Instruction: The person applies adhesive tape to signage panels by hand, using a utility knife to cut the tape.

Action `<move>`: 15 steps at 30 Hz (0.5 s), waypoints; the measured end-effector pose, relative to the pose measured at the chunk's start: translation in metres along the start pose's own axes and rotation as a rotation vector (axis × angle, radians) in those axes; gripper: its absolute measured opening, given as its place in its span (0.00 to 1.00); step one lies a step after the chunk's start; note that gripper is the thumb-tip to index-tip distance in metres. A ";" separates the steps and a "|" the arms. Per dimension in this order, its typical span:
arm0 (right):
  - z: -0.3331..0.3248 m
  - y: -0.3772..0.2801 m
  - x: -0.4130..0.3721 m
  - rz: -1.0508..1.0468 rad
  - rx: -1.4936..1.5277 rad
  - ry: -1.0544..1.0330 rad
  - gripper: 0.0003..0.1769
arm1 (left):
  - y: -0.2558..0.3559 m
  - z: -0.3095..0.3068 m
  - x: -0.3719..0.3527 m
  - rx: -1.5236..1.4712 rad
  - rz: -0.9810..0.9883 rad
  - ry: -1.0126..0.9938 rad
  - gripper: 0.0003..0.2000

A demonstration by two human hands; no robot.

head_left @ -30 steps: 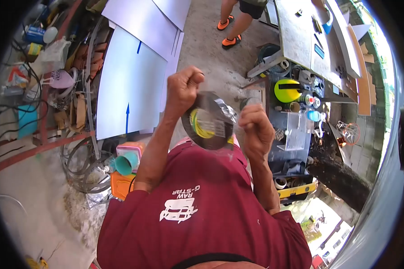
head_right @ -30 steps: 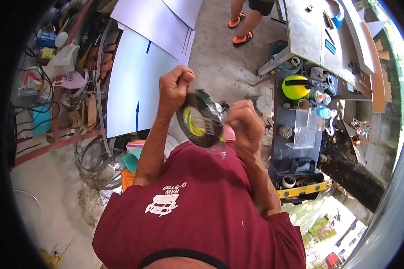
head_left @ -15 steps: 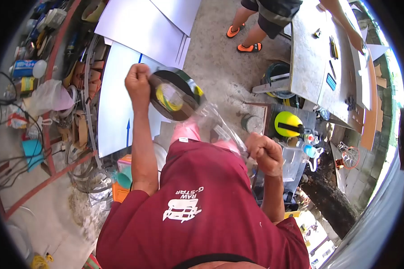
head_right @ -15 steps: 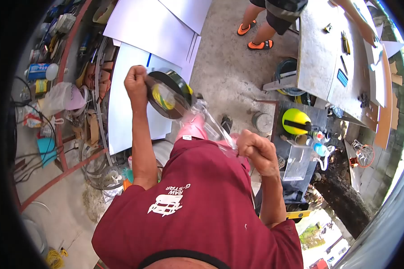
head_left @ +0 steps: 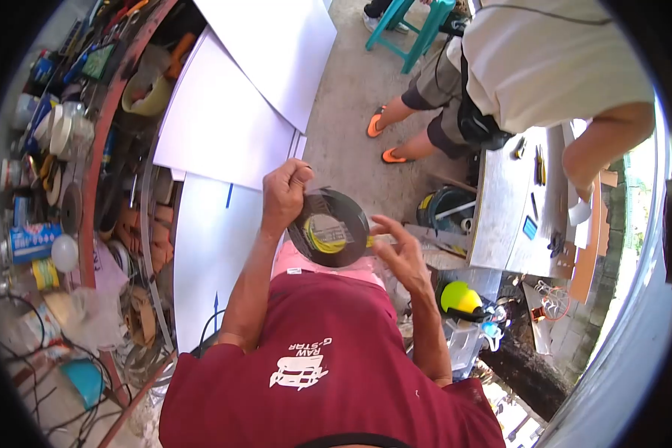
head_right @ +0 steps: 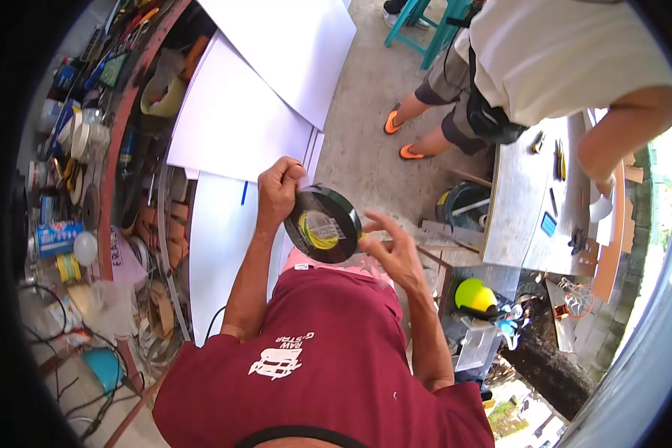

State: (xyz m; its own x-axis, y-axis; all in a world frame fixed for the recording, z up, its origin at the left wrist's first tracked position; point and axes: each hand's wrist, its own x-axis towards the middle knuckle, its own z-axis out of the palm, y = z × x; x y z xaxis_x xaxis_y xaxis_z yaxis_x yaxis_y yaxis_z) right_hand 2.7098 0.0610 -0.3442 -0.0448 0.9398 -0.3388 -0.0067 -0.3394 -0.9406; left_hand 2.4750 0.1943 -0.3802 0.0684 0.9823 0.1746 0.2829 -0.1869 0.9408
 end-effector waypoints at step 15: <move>-0.088 -0.067 0.265 -0.102 -0.043 0.270 0.18 | -0.062 0.107 0.237 -0.262 -0.353 -0.073 0.37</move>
State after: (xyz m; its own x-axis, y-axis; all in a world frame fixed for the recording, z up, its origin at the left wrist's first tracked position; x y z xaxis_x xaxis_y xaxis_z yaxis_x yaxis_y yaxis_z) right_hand 2.7863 0.3363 -0.3733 0.2217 0.9475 -0.2302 0.0446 -0.2457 -0.9683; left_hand 2.5766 0.4369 -0.4281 0.0815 0.9798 -0.1825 0.0493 0.1789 0.9826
